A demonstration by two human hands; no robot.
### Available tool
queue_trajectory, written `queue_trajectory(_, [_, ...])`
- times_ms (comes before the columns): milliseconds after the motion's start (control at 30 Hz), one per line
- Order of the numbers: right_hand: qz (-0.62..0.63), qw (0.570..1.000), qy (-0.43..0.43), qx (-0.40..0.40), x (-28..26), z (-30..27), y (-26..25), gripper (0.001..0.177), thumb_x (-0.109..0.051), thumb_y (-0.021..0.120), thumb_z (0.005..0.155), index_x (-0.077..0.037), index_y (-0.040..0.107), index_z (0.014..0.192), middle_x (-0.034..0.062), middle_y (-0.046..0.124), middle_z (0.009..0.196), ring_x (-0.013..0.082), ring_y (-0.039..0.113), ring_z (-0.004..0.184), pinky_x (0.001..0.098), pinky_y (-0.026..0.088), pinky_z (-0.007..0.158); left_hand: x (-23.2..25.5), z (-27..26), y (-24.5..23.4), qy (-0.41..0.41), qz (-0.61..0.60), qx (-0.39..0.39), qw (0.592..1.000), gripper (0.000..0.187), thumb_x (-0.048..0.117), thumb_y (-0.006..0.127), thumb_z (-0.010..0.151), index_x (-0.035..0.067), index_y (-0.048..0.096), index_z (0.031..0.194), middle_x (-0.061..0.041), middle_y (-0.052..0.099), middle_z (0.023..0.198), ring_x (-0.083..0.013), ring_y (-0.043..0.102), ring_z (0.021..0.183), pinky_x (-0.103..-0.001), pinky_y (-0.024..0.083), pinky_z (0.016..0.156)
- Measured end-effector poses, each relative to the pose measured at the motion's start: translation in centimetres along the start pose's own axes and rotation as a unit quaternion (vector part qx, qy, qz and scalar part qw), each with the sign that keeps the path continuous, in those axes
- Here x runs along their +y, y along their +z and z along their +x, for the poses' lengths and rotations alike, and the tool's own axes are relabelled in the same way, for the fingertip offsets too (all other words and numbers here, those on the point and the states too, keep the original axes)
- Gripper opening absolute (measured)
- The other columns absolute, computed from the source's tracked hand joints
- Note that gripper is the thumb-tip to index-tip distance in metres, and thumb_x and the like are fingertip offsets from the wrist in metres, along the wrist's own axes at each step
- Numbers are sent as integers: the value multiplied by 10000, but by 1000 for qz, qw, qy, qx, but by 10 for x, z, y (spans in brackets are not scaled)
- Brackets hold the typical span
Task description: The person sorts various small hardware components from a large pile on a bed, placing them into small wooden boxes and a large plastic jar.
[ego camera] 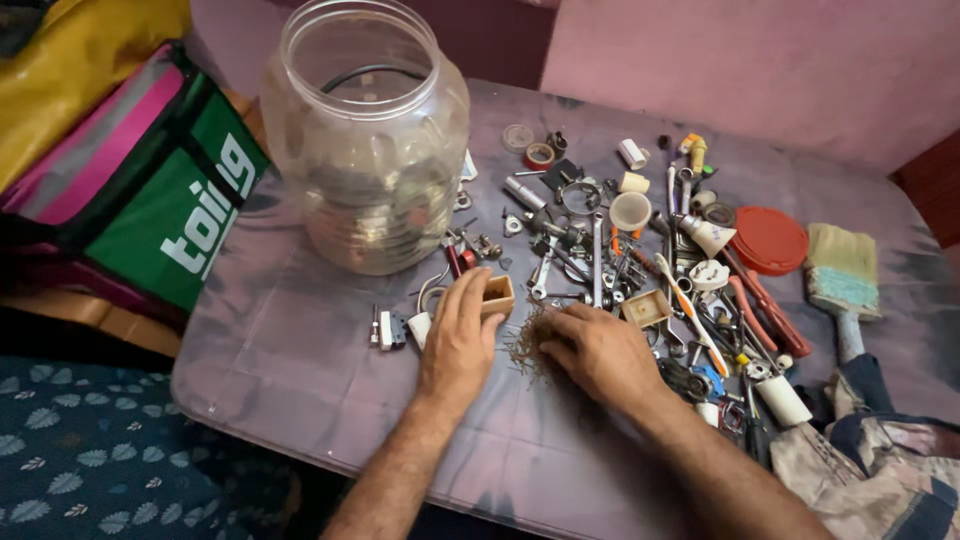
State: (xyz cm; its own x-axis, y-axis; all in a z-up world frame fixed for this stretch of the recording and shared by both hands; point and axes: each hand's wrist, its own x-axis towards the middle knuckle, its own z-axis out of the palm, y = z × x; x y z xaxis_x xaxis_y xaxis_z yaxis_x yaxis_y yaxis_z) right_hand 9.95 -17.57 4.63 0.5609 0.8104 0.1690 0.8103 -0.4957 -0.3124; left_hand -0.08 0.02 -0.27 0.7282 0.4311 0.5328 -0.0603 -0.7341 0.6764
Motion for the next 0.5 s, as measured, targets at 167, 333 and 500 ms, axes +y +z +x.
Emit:
queue_trajectory(167, [-22,999,2,-25,-1,4,0,259,-297,722,846,-160,744,1064,63,710,963,319,705,837,441,566,694,0,0,-1,-5,5,-3,1000,579,36,729,865,36,526,1407,-177,595,1375,-364,567,1284,-433,467,1075])
queue_trajectory(333, [-2,1000,11,-13,4,-1,3,224,-256,701,873,-141,741,1062,77,706,950,326,695,859,445,549,704,1,-2,-1,-4,10,-1,1000,553,62,749,864,43,549,1380,-163,629,1333,-348,591,1251,-428,473,1062])
queue_trajectory(500, [161,985,65,20,24,-2,12,148,-203,741,894,-99,753,1000,57,757,968,215,716,814,347,563,725,-1,-3,1,31,46,11,998,539,104,763,851,45,567,1350,-146,661,1284,-333,617,1212,-465,453,1045])
